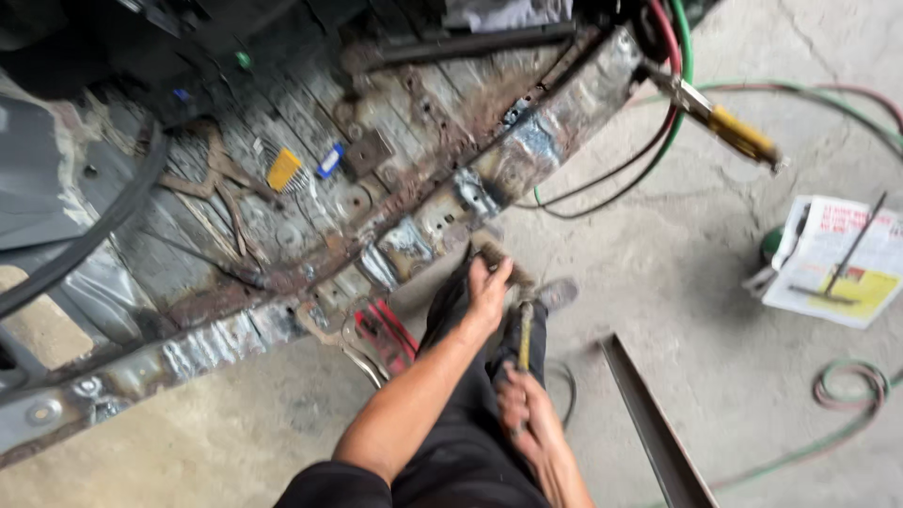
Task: The person works beneath a car body on a lift, using a propane torch to heat the undercarriage metal, then hammers the heated area with a ball-peen hammer and scrapes it with a chisel. They finish by wire-brushing the worked surface along the rocker panel.
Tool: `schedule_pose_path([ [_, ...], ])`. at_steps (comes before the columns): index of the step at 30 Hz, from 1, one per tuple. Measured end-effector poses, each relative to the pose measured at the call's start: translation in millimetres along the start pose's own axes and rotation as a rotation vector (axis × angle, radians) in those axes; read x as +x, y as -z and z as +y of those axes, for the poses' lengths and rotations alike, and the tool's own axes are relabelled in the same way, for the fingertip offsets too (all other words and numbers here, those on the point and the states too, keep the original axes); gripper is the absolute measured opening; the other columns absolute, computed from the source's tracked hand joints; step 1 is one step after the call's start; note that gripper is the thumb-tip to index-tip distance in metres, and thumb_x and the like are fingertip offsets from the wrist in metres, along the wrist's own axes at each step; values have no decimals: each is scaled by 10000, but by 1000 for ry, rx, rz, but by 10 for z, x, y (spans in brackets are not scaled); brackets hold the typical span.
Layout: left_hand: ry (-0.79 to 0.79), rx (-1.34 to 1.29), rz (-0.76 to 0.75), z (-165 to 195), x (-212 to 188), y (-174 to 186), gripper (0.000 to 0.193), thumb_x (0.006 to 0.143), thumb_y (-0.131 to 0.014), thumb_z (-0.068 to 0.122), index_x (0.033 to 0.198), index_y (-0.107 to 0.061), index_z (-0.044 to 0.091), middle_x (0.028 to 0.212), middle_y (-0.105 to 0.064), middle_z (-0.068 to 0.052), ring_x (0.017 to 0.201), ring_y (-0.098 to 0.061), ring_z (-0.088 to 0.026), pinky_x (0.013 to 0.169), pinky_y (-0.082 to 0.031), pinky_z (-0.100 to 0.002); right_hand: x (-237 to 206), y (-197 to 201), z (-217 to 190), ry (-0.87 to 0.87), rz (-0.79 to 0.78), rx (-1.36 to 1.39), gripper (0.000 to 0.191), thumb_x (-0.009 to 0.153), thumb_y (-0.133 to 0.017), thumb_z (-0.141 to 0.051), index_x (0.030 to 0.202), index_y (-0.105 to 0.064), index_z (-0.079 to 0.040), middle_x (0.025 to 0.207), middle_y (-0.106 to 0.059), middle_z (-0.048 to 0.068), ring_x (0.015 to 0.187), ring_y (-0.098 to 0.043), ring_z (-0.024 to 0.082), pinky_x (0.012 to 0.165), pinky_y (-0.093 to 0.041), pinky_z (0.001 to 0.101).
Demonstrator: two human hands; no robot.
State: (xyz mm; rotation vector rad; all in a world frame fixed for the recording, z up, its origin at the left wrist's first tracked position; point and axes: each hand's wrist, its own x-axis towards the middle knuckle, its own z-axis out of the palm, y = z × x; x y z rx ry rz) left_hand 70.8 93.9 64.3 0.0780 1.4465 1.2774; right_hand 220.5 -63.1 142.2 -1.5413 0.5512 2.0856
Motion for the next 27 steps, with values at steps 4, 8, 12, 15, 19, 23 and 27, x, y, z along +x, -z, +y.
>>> schedule_pose_path([
  [4,-48,73,44,1,120,-36,320,938,-732,93,1195,-544,58,1098,-617,-19,990,-573,-138,873,-488,-319,-13,7,-135,77,50,-226,45,912,-539,-112,955,-527,-107,556,-364,-16,391,-309,113,337,-263,286],
  [8,-76,94,89,-181,-140,135,250,919,-732,78,1109,-587,5,1043,-640,-45,946,-601,-165,852,-512,-320,-13,765,-315,11,193,50,150,1016,-560,-160,943,-428,-149,620,-371,-56,461,-328,66,405,-290,249],
  [12,-78,110,109,-160,-115,260,289,931,-734,96,1157,-588,-10,1094,-654,-74,978,-600,-176,866,-504,-331,-190,1115,-128,118,338,100,57,992,-530,-174,987,-476,-159,615,-372,-61,472,-345,68,413,-293,243],
  [15,-107,147,118,-74,-60,246,330,919,-740,108,1191,-592,-9,1134,-669,-80,1006,-611,-170,895,-506,-321,117,590,-83,119,238,84,73,980,-541,-144,1038,-498,-135,604,-367,-49,446,-333,78,387,-287,254],
  [19,-44,164,130,25,-78,227,345,931,-738,135,1209,-602,-17,1134,-683,-93,992,-615,-178,885,-513,-332,-21,147,-10,-12,3,-220,168,950,-576,-94,1114,-544,-93,565,-340,-37,373,-289,85,319,-256,268],
  [23,-56,165,122,-27,-142,302,418,927,-706,125,1312,-579,22,1189,-641,-64,1057,-589,-162,946,-480,-312,-210,622,-195,80,239,-116,71,976,-524,-126,1040,-507,-101,601,-376,-33,428,-344,91,369,-321,266],
  [27,-23,71,116,-97,-170,430,445,949,-721,117,1338,-540,-1,1218,-637,-79,1093,-590,-176,981,-478,-325,380,972,39,208,435,218,107,1009,-437,-156,992,-503,-74,665,-461,-9,521,-465,111,463,-463,271],
])
